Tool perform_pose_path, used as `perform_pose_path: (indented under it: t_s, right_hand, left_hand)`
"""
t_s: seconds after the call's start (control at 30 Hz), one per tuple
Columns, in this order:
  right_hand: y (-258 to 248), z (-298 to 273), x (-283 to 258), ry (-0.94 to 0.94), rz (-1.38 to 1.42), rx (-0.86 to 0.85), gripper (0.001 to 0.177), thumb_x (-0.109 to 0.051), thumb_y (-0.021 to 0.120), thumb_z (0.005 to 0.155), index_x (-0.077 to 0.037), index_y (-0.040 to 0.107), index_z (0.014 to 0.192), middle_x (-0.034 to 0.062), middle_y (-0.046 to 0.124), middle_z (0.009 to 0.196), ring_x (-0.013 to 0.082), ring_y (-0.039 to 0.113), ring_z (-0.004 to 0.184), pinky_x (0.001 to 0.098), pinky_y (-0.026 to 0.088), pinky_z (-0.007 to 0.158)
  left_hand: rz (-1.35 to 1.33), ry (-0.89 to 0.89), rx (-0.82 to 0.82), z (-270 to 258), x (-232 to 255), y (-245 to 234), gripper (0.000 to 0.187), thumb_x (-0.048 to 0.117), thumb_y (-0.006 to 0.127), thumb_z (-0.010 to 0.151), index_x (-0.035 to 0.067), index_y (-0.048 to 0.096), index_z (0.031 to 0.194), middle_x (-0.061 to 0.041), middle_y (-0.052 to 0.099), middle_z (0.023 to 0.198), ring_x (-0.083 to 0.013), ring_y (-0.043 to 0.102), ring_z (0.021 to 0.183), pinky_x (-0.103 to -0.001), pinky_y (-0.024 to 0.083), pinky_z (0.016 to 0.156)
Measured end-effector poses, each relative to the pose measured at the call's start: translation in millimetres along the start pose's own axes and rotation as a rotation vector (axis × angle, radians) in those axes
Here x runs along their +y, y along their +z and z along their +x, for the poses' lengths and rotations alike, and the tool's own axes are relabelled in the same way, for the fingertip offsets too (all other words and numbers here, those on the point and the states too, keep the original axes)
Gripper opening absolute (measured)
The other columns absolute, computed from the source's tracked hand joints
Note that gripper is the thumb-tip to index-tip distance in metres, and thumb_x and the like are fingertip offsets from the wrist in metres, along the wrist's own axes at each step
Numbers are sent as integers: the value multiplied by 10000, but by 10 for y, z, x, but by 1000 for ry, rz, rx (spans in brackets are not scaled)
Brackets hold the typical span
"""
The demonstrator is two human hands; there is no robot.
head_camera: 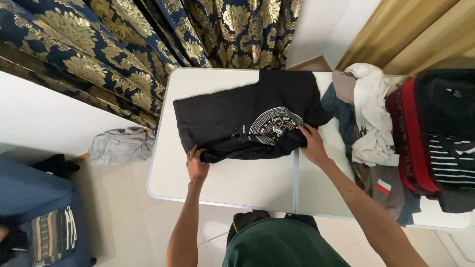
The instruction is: The person folds a black t-shirt with a white graphic on a white table by smoothing it flat and folding the sides inward.
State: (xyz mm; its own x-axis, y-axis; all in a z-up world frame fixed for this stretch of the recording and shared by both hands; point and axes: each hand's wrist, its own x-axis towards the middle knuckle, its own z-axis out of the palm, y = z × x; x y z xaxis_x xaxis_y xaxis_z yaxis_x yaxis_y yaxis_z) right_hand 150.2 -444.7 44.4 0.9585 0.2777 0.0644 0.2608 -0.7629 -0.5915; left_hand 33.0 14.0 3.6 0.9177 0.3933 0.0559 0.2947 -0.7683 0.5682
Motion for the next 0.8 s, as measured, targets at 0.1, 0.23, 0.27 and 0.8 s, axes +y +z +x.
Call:
perform_pose_path:
  t_s: [0.1, 0.23, 0.27, 0.8]
  right_hand:
    - [-27, -134, -27, 27, -35, -69, 818, 26, 782, 700, -88, 513, 1464, 156, 403, 1563, 402, 420, 1389, 465, 365, 1142]
    - [-52, -385, -42, -10, -22, -29, 652, 12, 782, 689, -74, 577, 1302, 162, 386, 1593, 411, 401, 1414, 468, 380, 1143]
    - [-49, -436, -41, -31, -60, 3, 630, 30, 775, 676, -67, 590, 1270, 175, 395, 1586, 424, 397, 1413, 478, 388, 1132]
    - [-264, -885, -449, 80, 98, 97, 568, -98, 876, 636, -76, 685, 1171, 150, 630, 1146, 389, 550, 1113, 466, 460, 951]
  left_hand:
    - [114, 93, 44, -236, 18, -87, 550, -70, 726, 704, 64, 693, 1237, -172, 476, 1549, -429, 371, 1441, -607, 319, 1151]
    - [182, 178, -10, -587, 35, -167, 488, -7, 748, 719, 29, 669, 1199, -134, 447, 1557, -405, 315, 1494, -635, 262, 1194]
    - [210, 178, -41, -669, 15, -161, 495, 8, 745, 734, 42, 665, 1221, -107, 447, 1562, -388, 323, 1496, -641, 258, 1197]
    - [539, -48, -150, -572, -466, -241, 723, 60, 609, 830, 171, 497, 1536, -119, 258, 1703, -446, 174, 1536, -761, 165, 1126]
